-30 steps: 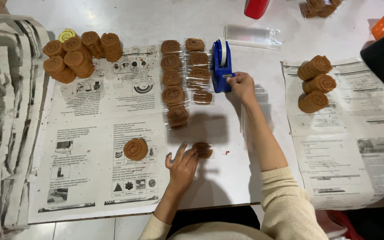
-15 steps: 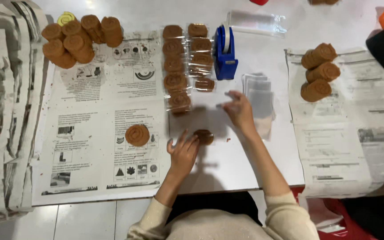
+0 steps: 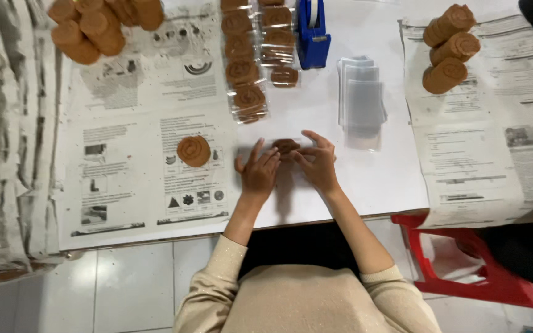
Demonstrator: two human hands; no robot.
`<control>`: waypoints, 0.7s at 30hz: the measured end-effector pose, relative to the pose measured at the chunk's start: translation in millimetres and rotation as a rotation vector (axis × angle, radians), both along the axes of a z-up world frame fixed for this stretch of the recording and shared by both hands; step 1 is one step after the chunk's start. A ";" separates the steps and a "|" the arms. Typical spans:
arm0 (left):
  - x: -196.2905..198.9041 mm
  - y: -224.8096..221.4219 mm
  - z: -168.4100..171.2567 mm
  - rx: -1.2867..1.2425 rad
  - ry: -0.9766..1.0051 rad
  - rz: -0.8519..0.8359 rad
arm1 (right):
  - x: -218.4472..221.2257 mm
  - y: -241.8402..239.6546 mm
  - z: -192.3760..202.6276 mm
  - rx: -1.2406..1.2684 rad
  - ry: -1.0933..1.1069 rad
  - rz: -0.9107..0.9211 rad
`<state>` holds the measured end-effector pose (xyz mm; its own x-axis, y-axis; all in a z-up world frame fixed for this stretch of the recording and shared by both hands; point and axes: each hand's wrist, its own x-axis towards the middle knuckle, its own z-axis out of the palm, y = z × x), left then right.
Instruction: The person places individual spiral-shaped food items into small plastic bags by hand, سپس takes adhesive tape from a dispenser to seal each bag.
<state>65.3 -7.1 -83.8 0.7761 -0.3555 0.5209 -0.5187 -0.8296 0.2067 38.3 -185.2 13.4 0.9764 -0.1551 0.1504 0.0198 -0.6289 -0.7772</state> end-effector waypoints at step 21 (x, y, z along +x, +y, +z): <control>-8.5 -8.0 48.0 -0.024 -0.335 0.006 | 1.2 28.0 -20.2 -0.505 -0.435 -0.308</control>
